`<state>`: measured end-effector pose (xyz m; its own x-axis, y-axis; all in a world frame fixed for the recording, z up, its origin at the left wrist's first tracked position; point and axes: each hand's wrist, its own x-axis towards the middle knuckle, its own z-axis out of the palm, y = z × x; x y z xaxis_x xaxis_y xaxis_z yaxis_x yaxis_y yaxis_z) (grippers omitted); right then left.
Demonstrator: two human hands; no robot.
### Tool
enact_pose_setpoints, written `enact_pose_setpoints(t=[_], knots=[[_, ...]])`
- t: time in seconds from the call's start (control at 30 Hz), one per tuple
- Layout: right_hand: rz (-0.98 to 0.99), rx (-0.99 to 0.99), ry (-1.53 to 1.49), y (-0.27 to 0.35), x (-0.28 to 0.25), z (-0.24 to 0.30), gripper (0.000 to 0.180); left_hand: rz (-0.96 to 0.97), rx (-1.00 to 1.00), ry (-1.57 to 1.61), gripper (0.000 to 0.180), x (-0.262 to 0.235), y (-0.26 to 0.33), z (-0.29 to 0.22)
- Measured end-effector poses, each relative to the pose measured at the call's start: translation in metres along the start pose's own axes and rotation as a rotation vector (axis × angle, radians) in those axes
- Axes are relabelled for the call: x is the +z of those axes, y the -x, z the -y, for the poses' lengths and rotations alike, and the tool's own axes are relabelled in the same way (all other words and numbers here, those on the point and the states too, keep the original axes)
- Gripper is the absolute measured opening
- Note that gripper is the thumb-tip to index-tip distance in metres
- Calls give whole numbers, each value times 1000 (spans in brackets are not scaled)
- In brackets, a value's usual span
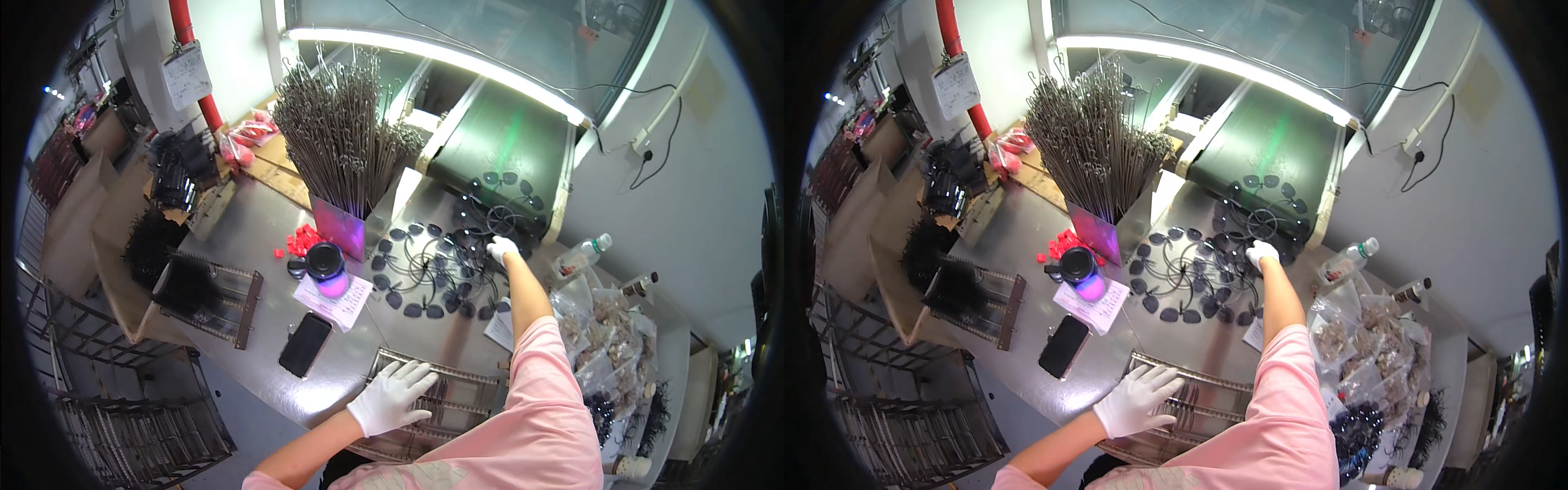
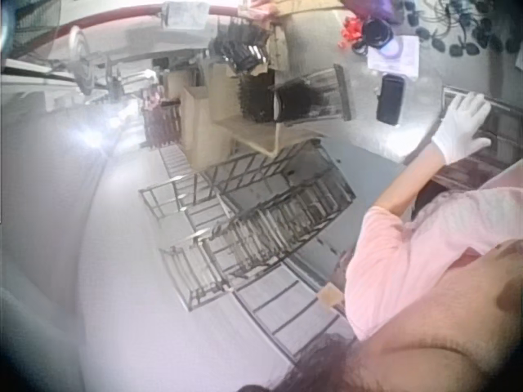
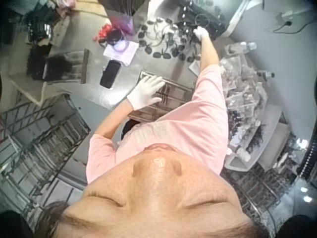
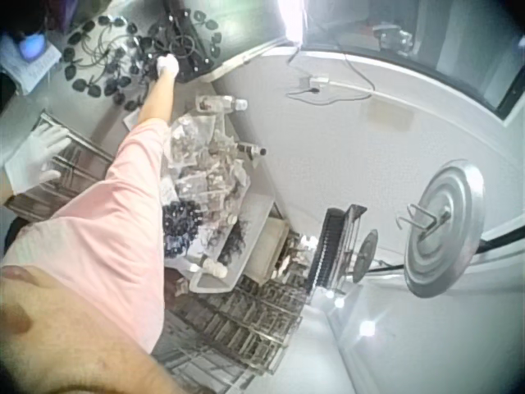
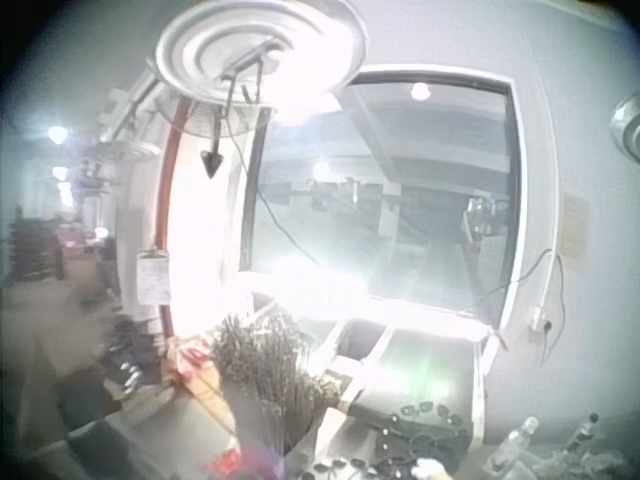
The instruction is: The person walks to a workstation and repeatedly picks up black decorative items, places them into a metal rack, and secures them with rubber bands. The person handles the items one at a time, adjusts the rack, and moves between the table and a nearby bin.
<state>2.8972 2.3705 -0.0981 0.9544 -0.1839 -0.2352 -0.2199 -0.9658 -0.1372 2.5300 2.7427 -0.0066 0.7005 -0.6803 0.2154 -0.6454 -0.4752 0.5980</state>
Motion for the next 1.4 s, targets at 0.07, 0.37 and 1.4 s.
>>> enact_pose_setpoints(t=[0.07,0.37,1.4], knots=[[-141,89,-329,-8,-6,-2,41,-130,-83,70,60,-14,11,1],[-141,-590,-663,312,-109,43,19,-522,-398,1190,94,5,-68,-6],[-23,-255,-1307,452,-115,102,17,-511,-125,1681,81,-45,23,-13]])
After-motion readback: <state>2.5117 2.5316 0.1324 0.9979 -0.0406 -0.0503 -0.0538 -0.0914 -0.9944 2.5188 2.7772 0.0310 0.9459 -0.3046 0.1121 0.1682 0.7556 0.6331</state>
